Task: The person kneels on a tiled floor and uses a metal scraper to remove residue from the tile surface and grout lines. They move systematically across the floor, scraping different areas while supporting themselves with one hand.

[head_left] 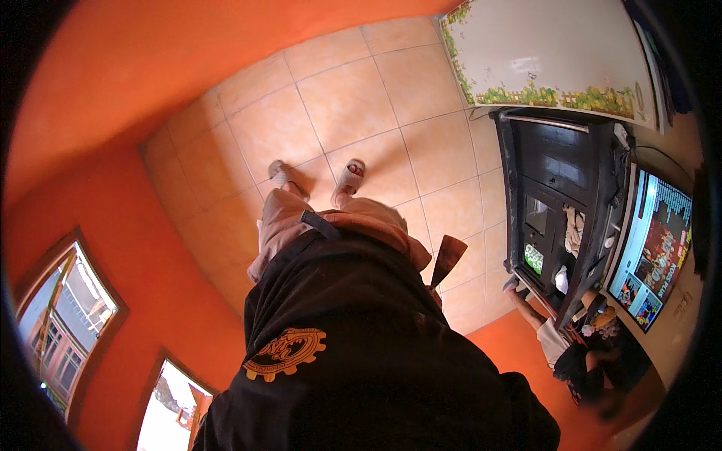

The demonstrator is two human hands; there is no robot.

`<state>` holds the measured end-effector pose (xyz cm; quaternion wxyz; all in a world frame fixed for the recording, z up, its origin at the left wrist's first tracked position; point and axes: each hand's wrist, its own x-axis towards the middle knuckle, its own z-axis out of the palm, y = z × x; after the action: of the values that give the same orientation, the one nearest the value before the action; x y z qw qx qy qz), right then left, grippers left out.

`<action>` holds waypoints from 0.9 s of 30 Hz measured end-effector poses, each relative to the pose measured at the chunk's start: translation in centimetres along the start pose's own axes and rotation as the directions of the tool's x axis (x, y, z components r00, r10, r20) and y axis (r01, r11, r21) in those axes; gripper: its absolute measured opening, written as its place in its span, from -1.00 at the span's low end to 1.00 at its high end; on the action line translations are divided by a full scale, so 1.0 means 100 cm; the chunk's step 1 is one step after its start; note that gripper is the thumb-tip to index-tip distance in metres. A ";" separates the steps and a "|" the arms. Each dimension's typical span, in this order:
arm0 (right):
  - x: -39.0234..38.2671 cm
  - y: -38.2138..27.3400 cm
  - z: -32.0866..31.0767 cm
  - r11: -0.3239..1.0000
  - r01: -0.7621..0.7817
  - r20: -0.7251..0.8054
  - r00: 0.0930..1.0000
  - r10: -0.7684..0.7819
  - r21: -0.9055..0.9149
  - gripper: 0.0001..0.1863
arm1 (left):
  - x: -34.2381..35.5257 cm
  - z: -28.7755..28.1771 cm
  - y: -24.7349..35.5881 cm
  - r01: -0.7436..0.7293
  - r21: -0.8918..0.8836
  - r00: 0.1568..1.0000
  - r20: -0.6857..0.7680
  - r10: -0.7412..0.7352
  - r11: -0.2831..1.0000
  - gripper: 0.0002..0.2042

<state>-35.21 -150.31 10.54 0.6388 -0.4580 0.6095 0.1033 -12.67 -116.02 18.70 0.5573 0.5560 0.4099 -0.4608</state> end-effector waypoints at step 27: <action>0.250 -0.298 -0.073 0.386 0.283 0.258 0.959 -0.116 -0.878 -0.74 | 0.214 0.286 0.048 -0.329 0.889 0.924 0.234 0.302 0.319 -0.72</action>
<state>-13.73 -182.87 3.55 0.3411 -0.7905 0.3451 0.3737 -4.54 -145.94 0.45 0.2413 0.8319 -0.0357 -0.4984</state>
